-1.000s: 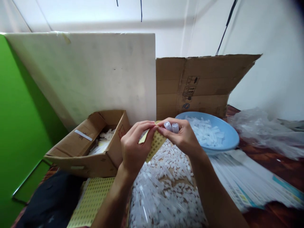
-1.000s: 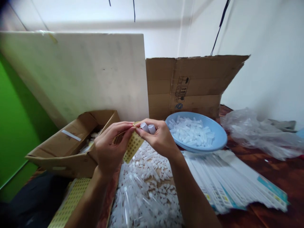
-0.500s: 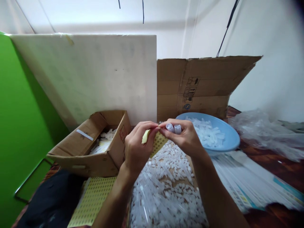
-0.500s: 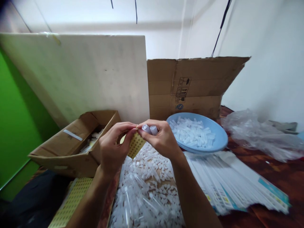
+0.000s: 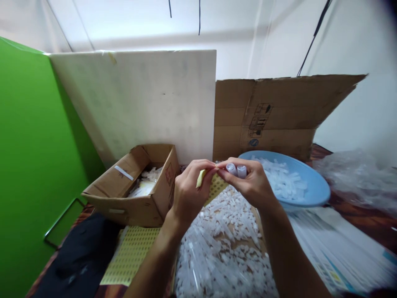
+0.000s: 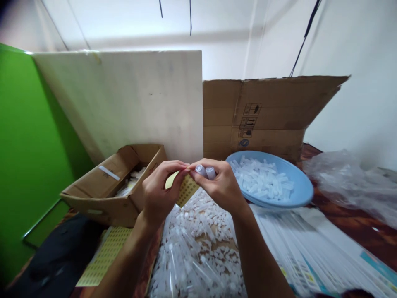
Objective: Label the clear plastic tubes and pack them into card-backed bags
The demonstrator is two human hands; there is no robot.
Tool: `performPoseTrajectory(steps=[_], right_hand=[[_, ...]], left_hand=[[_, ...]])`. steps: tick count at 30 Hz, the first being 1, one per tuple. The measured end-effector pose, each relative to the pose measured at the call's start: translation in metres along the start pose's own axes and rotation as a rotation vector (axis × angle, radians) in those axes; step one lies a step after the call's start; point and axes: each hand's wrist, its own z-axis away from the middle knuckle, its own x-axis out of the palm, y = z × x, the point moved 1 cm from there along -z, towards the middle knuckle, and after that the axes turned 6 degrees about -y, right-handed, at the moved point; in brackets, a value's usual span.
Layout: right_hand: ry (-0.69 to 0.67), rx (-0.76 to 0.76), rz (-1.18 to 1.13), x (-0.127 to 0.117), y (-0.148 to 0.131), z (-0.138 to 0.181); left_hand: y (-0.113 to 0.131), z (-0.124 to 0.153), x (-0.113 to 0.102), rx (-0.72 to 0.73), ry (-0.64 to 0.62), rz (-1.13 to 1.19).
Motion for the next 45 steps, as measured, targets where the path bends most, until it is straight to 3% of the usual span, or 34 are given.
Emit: performPoseTrajectory(steps=[6, 14, 19, 45], right_hand=[[-0.023, -0.026, 0.064, -0.001, 0.001, 0.000], [-0.120, -0.014, 0.110, -0.002, 0.004, 0.001], [-0.158, -0.027, 0.125, -0.002, 0.003, 0.001], [-0.163, -0.025, 0.038, 0.000, 0.002, -0.001]], left_hand=[[0.000, -0.003, -0.002, -0.018, -0.043, 0.048], [-0.010, -0.006, -0.015, -0.271, -0.286, 0.326], [-0.011, -0.008, -0.022, -0.306, -0.367, 0.380], [-0.014, -0.009, -0.022, -0.317, -0.336, 0.421]])
